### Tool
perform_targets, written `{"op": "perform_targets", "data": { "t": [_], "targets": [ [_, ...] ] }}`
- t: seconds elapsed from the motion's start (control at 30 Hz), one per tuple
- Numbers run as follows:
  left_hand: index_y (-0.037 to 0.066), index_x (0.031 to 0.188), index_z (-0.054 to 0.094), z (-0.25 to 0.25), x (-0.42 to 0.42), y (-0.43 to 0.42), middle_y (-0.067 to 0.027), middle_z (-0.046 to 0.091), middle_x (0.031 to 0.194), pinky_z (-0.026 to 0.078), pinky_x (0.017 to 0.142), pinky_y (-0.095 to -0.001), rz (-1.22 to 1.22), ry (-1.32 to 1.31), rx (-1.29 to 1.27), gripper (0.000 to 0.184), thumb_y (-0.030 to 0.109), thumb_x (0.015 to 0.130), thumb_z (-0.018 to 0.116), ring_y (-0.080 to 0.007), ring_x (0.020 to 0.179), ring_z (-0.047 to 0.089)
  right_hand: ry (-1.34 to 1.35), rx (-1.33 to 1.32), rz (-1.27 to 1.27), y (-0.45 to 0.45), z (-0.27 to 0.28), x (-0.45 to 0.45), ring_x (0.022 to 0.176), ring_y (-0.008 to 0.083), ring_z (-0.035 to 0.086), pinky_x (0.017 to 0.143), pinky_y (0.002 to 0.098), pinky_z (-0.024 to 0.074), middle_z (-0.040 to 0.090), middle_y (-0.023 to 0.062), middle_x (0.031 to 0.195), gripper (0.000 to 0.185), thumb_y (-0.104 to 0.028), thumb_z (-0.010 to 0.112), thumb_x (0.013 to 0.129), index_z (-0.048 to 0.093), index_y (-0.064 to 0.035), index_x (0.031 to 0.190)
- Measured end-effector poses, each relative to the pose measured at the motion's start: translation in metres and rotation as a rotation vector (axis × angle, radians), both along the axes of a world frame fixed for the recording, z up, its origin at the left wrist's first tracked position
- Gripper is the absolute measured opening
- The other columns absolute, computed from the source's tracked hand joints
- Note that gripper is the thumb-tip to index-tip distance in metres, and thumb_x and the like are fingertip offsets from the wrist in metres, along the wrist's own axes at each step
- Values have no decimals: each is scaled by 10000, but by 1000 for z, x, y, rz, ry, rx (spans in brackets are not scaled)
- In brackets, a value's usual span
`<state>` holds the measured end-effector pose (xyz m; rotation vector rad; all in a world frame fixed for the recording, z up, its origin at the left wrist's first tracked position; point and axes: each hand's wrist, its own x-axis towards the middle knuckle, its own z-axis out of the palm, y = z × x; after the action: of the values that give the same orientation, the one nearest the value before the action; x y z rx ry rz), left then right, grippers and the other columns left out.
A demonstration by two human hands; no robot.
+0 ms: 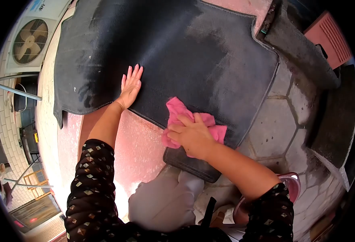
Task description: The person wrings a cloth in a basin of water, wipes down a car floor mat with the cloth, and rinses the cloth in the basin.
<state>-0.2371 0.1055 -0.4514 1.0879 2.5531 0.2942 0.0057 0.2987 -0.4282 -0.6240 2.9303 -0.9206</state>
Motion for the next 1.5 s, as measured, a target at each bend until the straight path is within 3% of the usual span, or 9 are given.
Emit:
{"op": "perform_targets", "data": {
  "t": [0.27,0.37,0.47,0.67,0.9,1.03,1.13,1.27,1.5],
  "targets": [
    [-91,1392,196,-4,45,54,-216,120,1496,43,1123,-453,227,259,22,709,403,921,389,-336,1404,32,135,124,-758,58,-5,-67,1180,261,421,849,485,348,517,9,1254,542,-154,672,676,539,-141,1202],
    [-115,1374,214,-20,57,80,-220,138,1490,47,1125,-444,381,440,-20,707,393,915,394,-345,1400,48,43,215,-519,25,-3,-73,1270,365,335,947,603,284,432,110,1342,702,-262,701,684,429,-155,1323],
    [-115,1372,223,-18,58,78,-224,143,1488,47,1124,-449,387,399,66,693,378,914,390,-351,1399,50,252,110,-173,73,-26,-86,1192,248,438,932,469,346,511,6,1257,458,-148,603,745,545,-185,1198],
    [161,1436,265,-14,59,83,-100,166,1514,40,1115,-487,339,444,-33,533,317,934,355,-357,1400,39,302,212,-1066,197,-33,-157,1180,244,440,880,439,357,554,2,1218,423,-69,508,783,563,-205,1180],
    [129,1435,256,-7,60,88,-94,164,1515,30,1115,-490,344,412,-79,561,290,914,390,-363,1400,19,199,234,-478,78,-21,-183,1215,260,416,915,453,352,501,16,1311,490,-106,591,749,548,-218,1225],
    [121,1429,274,-6,59,84,-98,161,1516,31,1111,-496,345,372,-78,574,307,902,404,-378,1395,25,172,187,-708,155,-25,-216,1210,170,427,918,418,339,506,-49,1314,376,-112,515,816,611,-262,1148],
    [119,1428,274,-5,60,85,-99,162,1515,33,1111,-496,347,384,-74,575,305,900,406,-377,1395,27,86,261,-1068,223,-18,-203,1235,217,391,906,449,346,484,-1,1325,799,-215,833,483,540,-208,1226],
    [112,1433,254,-3,61,88,-107,163,1514,27,1112,-501,340,395,-85,577,280,902,404,-383,1395,15,-7,364,-1140,167,-14,-229,1251,260,369,918,498,348,391,-10,1403,523,-120,545,797,478,-229,1304],
    [108,1433,254,-2,59,84,-106,161,1515,26,1112,-496,374,343,-85,584,270,894,411,-369,1398,20,-58,343,-918,179,-11,-257,1218,218,400,937,488,326,465,-27,1339,421,-124,507,798,576,-288,1180]
  ]
}}
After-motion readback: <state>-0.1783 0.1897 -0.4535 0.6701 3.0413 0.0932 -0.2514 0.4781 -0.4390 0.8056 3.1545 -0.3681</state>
